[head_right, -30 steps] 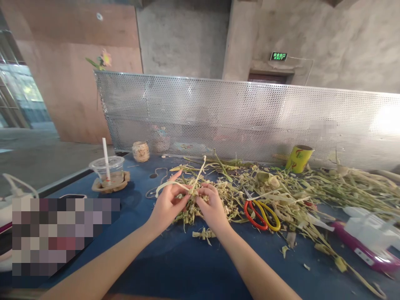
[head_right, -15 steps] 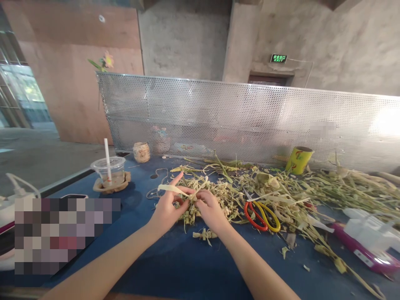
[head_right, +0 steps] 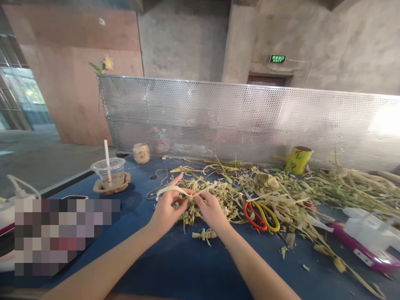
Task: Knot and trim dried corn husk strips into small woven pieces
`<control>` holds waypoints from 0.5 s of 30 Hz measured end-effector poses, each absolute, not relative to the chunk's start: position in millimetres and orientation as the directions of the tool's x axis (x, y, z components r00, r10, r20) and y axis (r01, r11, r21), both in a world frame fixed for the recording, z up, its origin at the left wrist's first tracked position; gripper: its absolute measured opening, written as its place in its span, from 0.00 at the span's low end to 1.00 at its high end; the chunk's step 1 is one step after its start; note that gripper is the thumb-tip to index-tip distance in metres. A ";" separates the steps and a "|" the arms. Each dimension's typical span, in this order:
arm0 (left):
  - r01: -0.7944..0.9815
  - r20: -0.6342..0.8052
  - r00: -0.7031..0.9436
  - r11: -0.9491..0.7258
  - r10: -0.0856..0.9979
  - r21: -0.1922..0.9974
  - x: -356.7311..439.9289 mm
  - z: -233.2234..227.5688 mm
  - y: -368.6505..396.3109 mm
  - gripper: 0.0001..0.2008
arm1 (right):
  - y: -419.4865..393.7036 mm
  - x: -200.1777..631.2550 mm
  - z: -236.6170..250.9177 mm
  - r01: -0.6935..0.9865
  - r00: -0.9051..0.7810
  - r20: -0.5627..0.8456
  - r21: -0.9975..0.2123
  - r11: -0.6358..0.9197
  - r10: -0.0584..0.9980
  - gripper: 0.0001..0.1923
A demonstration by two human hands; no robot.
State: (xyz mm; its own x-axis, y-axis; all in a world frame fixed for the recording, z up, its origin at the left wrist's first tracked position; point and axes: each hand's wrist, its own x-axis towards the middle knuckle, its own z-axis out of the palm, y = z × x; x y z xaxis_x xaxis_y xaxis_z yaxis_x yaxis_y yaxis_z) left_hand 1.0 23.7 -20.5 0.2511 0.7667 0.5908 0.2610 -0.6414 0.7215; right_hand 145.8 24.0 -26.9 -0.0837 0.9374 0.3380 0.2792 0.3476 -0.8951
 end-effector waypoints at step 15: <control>0.336 0.576 0.180 -0.600 0.797 0.726 1.1 -23.4 27.6 0.11 | 18.6 144.3 -25.6 0.452 -0.071 0.554 -0.724 0.521 0.830 0.03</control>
State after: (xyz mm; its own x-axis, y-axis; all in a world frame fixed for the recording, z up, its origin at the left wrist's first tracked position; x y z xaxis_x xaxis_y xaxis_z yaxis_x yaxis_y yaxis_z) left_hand 1.1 27.6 -23.4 0.1795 0.7973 0.5763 0.3361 -0.6002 0.7258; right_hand 144.3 18.6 -25.6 -0.0706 0.8297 0.5537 0.4519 0.5214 -0.7238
